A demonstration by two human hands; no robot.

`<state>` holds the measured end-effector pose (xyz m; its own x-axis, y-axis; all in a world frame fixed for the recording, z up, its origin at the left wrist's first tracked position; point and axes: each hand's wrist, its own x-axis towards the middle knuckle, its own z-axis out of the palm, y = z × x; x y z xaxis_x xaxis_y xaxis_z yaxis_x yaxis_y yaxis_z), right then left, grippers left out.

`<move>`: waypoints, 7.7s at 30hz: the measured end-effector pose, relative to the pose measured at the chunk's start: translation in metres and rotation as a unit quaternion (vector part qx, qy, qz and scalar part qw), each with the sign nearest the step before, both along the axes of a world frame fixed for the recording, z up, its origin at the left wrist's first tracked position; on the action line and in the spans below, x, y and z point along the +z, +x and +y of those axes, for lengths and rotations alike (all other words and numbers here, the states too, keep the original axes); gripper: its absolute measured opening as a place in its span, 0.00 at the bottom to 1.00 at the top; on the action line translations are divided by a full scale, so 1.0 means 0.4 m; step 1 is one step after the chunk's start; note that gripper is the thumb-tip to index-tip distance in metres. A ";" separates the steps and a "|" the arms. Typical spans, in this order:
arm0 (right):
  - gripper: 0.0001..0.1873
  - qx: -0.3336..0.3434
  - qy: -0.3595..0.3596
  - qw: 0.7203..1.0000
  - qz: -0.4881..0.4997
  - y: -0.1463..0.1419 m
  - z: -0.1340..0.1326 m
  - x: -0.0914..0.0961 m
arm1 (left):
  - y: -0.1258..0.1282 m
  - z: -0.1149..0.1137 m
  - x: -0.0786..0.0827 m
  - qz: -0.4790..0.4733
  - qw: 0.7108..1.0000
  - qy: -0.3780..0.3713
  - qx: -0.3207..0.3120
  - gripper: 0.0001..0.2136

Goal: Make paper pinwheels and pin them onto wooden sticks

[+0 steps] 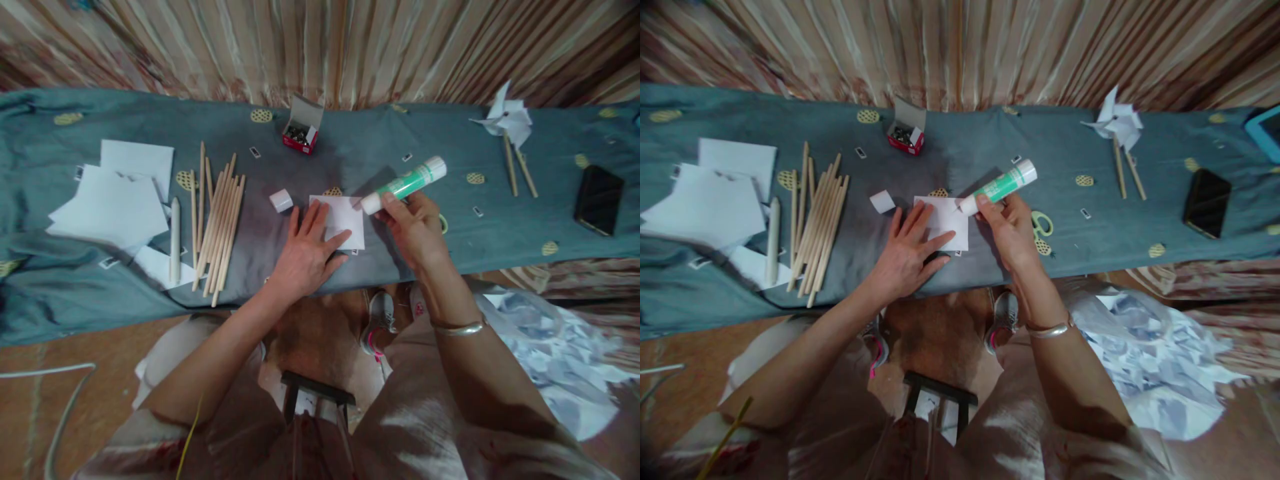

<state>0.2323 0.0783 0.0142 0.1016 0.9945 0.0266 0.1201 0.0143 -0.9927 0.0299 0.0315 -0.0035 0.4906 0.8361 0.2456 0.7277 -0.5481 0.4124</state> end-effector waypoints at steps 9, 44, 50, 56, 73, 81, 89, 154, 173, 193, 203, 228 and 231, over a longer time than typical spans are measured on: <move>0.11 -0.047 -0.087 0.969 0.225 0.031 -0.010 0.019 | -0.073 0.024 0.045 -0.080 0.989 0.101 0.069 0.18; 0.14 0.036 -0.139 0.936 0.322 -0.049 -0.100 0.049 | -0.032 0.006 0.039 -0.508 0.805 -0.280 0.123 0.18; 0.17 0.040 -0.149 0.938 0.310 -0.051 -0.100 0.057 | -0.034 0.004 0.030 -0.502 0.815 -0.265 0.115 0.18; 0.18 0.040 -0.148 0.943 0.294 -0.058 -0.106 0.064 | -0.033 -0.004 0.034 -0.473 0.833 -0.255 0.131 0.18; 0.21 0.088 -0.166 0.950 0.248 -0.128 -0.111 0.044 | -0.044 -0.020 0.050 -0.405 0.884 -0.195 0.128 0.18; 0.19 0.048 -0.034 0.998 0.039 -0.059 -0.102 0.011 | -0.120 0.027 0.030 -0.389 0.880 -0.133 0.239 0.17; 0.18 0.122 0.174 0.904 -0.371 0.016 -0.125 -0.005 | -0.203 0.047 0.027 -0.153 0.960 0.075 0.221 0.15; 0.05 0.101 0.071 0.953 -0.278 -0.016 -0.127 0.007 | 0.000 -0.049 0.019 -0.124 0.988 0.060 -0.075 0.08; 0.05 0.090 0.083 0.935 -0.334 -0.021 -0.133 0.001 | 0.004 -0.043 0.017 -0.122 0.989 0.040 -0.068 0.08; 0.11 0.104 0.139 0.912 -0.372 -0.026 -0.156 0.004 | 0.006 -0.042 0.020 -0.130 0.988 0.045 -0.072 0.07; 0.12 0.138 0.145 0.877 -0.436 -0.033 -0.174 0.002 | 0.005 -0.043 0.020 -0.131 0.988 0.031 -0.072 0.07; 0.21 0.104 0.161 0.875 -0.445 0.030 -0.147 0.015 | -0.033 -0.021 0.032 -0.065 0.995 0.062 -0.040 0.07; 0.19 0.106 0.156 0.888 -0.420 0.020 -0.158 0.020 | -0.049 -0.011 0.039 -0.058 0.995 0.074 -0.023 0.07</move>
<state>0.2404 0.0152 0.0221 -0.2724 0.9199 0.2822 0.7776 0.3832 -0.4985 0.0105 0.0270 0.0122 0.4885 0.7639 0.4216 0.6523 -0.6407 0.4051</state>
